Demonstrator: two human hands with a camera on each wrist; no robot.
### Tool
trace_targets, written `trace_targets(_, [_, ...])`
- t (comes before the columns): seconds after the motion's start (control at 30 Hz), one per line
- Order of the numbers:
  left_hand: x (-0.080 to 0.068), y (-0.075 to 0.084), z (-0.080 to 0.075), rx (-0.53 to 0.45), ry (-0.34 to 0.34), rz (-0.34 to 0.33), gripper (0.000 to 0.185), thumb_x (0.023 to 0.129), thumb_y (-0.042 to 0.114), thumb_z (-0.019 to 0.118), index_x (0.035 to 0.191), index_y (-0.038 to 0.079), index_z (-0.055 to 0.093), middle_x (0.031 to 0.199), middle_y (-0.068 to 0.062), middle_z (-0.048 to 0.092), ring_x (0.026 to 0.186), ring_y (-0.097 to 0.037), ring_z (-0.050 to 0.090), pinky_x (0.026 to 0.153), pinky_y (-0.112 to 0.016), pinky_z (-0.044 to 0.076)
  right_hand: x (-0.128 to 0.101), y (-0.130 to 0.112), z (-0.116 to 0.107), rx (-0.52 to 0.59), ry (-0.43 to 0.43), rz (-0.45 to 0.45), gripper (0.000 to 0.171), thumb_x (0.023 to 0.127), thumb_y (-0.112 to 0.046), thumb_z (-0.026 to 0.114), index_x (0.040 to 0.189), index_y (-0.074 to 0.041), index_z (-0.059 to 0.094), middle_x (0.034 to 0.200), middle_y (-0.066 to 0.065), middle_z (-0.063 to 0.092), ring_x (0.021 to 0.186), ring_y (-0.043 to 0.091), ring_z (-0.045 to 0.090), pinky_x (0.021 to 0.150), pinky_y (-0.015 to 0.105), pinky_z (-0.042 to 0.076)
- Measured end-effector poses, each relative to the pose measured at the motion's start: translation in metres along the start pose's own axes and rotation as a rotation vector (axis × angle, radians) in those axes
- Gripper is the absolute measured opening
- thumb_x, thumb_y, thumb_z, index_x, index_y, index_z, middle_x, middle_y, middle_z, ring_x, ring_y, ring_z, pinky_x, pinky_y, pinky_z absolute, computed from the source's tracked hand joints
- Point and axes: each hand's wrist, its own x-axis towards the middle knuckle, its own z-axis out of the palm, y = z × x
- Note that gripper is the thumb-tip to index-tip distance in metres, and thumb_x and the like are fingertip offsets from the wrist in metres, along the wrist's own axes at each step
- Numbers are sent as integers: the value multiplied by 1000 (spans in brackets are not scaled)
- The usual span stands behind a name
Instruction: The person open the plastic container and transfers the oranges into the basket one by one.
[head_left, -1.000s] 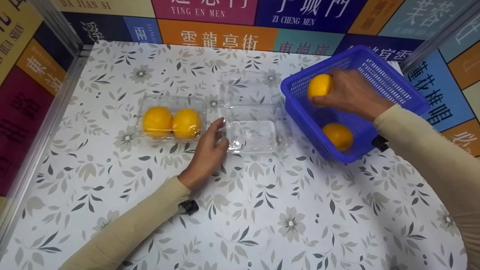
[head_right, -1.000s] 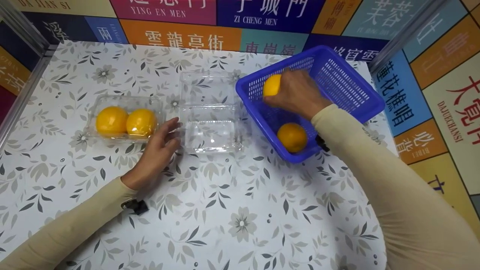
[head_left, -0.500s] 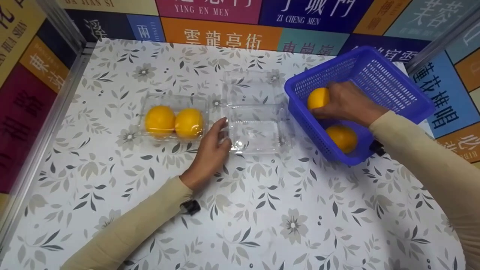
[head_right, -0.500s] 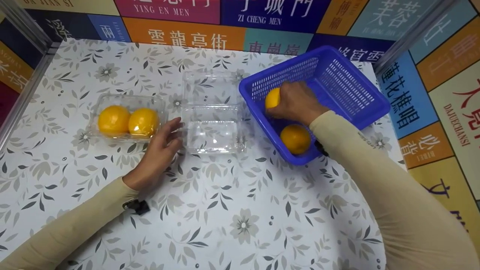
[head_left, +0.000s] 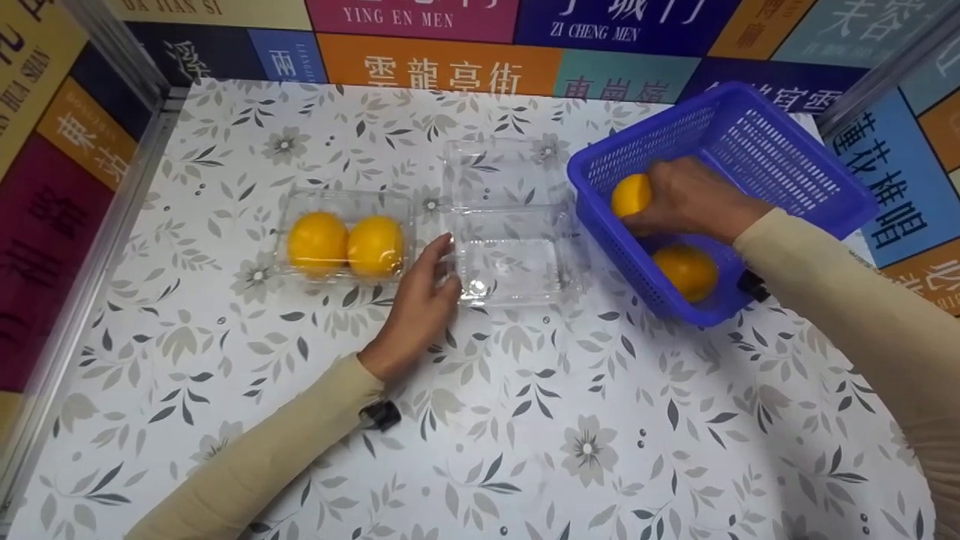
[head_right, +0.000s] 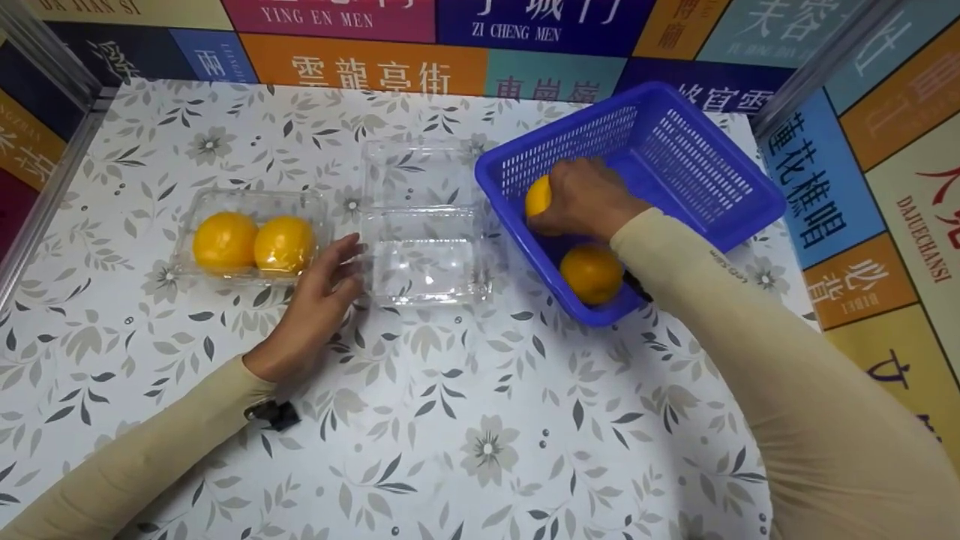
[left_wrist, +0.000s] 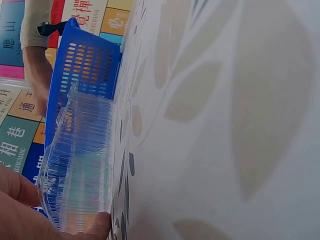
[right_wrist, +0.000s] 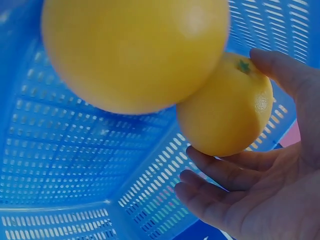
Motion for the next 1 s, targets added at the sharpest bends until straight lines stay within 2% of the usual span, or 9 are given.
trace_targets(0.2, [-1,0,0,-7,-1,-6,67,108,3,53,171,2,31,170,-21,43,153,-38,48,126,-45,42,5,-5,-4,-12,-35,3,65,91,-56,80,112,3,62,94,18,65,81,34,62,70,41,53])
trace_targets(0.37, [-1,1,0,-10,-5,-7,68,107,2,53,171,1,30,170,-21,42,153,-38,47,126,-45,42,9,-5,0,-29,-58,13,61,92,-55,79,109,1,63,92,17,66,79,33,62,71,41,52])
trace_targets(0.5, [0,1,-1,-8,-3,-1,67,106,0,53,170,-1,31,169,-23,43,152,-39,48,126,-46,43,13,-5,2,-47,-94,18,64,91,-56,77,112,3,60,94,18,64,82,34,61,72,42,52])
trace_targets(0.67, [0,2,-1,-10,-3,1,67,106,-1,52,170,-2,32,168,-25,44,152,-40,49,126,-45,44,15,-5,5,-52,-108,18,59,92,-51,77,111,2,61,93,18,64,81,34,61,71,42,51])
trace_targets(1.0, [1,-1,-1,-18,-3,3,67,107,0,53,170,-2,31,168,-24,43,151,-40,49,125,-45,44,10,-4,9,-84,-107,7,69,97,-47,72,133,9,52,106,25,61,91,41,62,81,52,56])
